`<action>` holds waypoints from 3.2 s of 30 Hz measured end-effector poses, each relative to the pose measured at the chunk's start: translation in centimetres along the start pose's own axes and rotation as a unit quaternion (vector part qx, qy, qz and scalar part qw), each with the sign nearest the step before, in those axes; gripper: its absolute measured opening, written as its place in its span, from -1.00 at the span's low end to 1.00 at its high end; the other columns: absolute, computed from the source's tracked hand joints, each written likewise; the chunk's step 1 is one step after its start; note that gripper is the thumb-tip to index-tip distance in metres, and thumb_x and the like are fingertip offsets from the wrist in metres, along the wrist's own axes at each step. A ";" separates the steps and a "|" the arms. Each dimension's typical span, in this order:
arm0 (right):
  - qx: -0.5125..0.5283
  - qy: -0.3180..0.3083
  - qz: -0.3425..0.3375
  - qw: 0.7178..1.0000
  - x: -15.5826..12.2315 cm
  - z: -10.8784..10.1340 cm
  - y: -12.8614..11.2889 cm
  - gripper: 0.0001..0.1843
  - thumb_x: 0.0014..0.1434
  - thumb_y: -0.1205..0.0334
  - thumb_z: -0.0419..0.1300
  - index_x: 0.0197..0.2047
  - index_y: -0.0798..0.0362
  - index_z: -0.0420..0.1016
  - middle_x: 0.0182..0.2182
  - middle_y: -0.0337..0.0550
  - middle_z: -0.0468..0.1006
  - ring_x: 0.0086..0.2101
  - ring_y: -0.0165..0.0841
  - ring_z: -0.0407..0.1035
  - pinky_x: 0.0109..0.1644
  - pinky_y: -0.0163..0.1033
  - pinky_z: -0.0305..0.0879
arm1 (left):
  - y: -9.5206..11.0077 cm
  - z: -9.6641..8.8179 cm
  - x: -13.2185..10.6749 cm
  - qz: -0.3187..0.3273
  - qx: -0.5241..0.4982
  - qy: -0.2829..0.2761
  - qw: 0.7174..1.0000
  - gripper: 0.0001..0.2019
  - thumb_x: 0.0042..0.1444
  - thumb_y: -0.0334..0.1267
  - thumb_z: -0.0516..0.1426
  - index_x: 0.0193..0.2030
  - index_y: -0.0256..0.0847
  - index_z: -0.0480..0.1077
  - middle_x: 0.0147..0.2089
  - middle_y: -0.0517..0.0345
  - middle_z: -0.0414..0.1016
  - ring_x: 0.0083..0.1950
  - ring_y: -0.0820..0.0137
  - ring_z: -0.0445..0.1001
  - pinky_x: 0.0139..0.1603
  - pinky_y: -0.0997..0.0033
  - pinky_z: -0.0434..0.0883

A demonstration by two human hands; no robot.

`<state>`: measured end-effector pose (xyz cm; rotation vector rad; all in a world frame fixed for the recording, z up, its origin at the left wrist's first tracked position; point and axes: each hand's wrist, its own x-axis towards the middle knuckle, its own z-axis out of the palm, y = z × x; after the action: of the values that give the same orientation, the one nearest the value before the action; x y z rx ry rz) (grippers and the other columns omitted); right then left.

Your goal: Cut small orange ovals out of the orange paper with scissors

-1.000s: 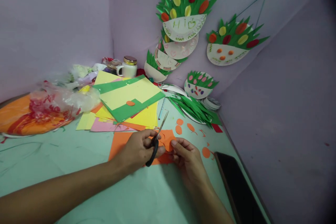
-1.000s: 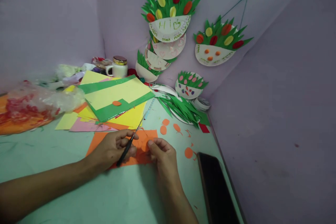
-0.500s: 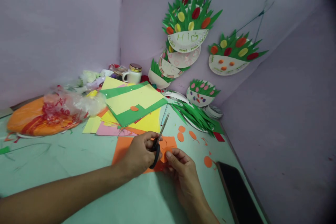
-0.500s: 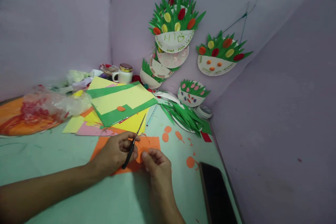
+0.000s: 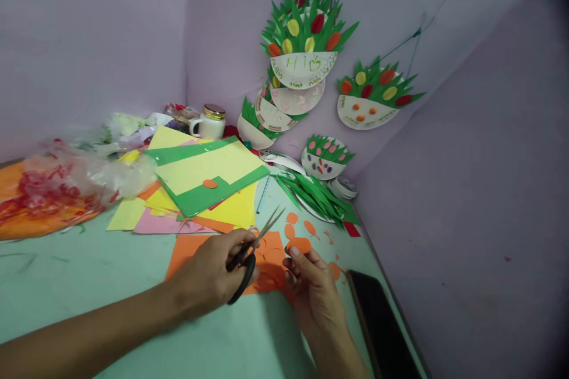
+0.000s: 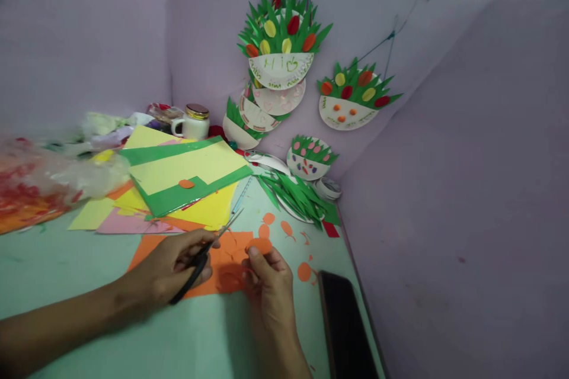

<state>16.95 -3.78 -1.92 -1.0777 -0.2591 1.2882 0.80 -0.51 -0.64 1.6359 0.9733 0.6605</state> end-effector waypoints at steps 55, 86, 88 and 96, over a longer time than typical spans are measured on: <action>-0.019 -0.105 -0.038 0.994 -0.3 0.2 0.3 -0.80 -0.23 0.22 0.41 -0.45 0.05 0.56 -0.46 -0.19 0.61 -0.46 -0.42 0.44 -0.50 -0.44 0.30 | 0.1 0.6 -0.9 0.095 0.269 -0.020 0.958 -0.89 -0.04 -0.37 -0.03 -0.36 -0.13 0.27 -0.48 0.29 0.34 -0.48 0.48 0.26 -0.45 0.53 0.13; -0.009 -0.120 -0.037 0.992 -0.3 0.0 0.6 -0.84 -0.18 0.23 0.39 -0.50 0.06 0.52 -0.49 -0.20 0.57 -0.44 -0.38 0.45 -0.45 -0.38 0.33 | 0.1 0.5 -0.9 0.092 0.271 -0.022 0.958 -0.89 -0.02 -0.38 -0.02 -0.36 -0.12 0.27 -0.48 0.28 0.36 -0.48 0.47 0.27 -0.45 0.53 0.14; -0.010 -0.123 -0.036 0.992 -0.3 0.0 0.6 -0.85 -0.17 0.23 0.39 -0.50 0.06 0.52 -0.50 -0.21 0.57 -0.45 -0.40 0.44 -0.44 -0.39 0.33 | 0.0 0.5 -0.9 0.091 0.272 -0.026 0.958 -0.89 -0.03 -0.38 -0.02 -0.37 -0.12 0.26 -0.48 0.30 0.35 -0.48 0.48 0.26 -0.45 0.53 0.13; -0.023 -0.117 -0.038 0.992 -0.3 0.1 0.6 -0.80 -0.18 0.20 0.39 -0.43 0.06 0.55 -0.43 -0.16 0.61 -0.42 -0.39 0.46 -0.45 -0.39 0.32 | -0.8 0.7 -0.8 0.108 0.254 -0.012 0.961 -0.91 -0.06 -0.42 -0.03 -0.42 -0.14 0.22 -0.52 0.31 0.30 -0.51 0.50 0.21 -0.48 0.54 0.08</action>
<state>16.44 -4.02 -2.22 -0.9458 -0.5051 1.3459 0.73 -1.47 -1.56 2.2229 1.0071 0.5581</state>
